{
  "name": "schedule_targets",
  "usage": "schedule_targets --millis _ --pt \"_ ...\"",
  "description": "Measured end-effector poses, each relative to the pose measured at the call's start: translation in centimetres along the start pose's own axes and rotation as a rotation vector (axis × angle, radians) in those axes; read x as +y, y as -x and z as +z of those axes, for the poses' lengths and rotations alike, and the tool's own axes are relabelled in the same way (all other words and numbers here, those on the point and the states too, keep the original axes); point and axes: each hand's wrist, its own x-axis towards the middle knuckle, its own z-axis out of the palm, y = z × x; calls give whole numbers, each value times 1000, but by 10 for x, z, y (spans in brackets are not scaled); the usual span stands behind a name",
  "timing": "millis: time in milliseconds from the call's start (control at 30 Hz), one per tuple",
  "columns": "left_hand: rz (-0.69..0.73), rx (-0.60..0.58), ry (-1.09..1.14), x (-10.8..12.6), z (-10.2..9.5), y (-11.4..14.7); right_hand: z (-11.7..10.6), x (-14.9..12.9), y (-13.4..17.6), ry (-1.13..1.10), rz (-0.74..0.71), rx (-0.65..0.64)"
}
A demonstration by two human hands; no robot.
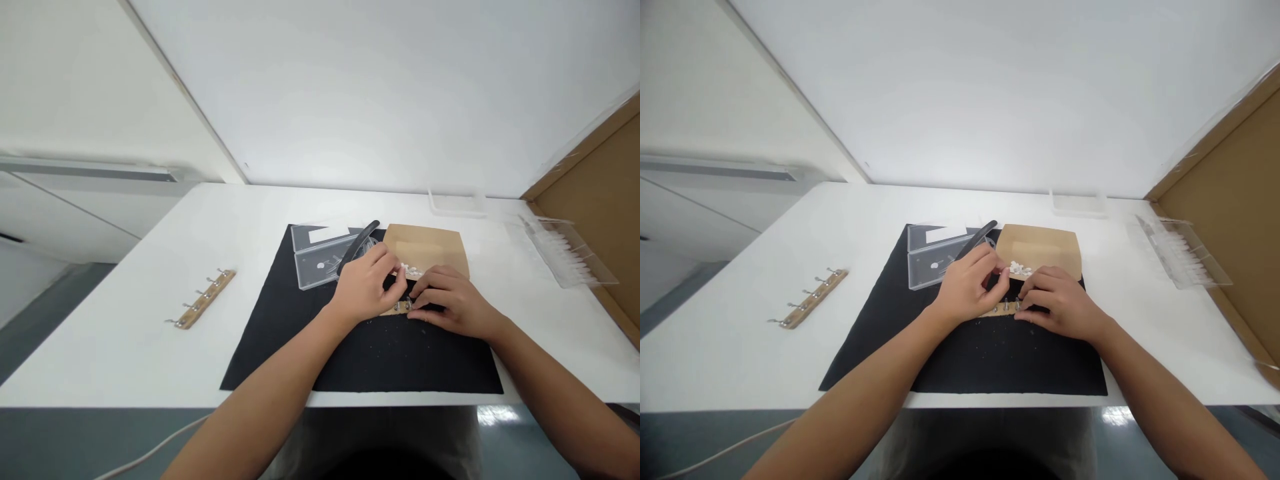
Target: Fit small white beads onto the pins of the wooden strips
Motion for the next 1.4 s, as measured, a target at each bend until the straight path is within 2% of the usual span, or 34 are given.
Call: schedule_targets --millis 200,933,1167,1400 --pt "0 -8 -14 0 0 0 1 1 2 41 33 -30" --pt "5 13 -11 0 0 0 1 0 1 120 0 -15" --pt "-1 -4 -17 0 -1 -1 4 -1 1 138 -49 2" --pt "3 0 -27 0 0 -1 5 -6 0 167 -22 -24"
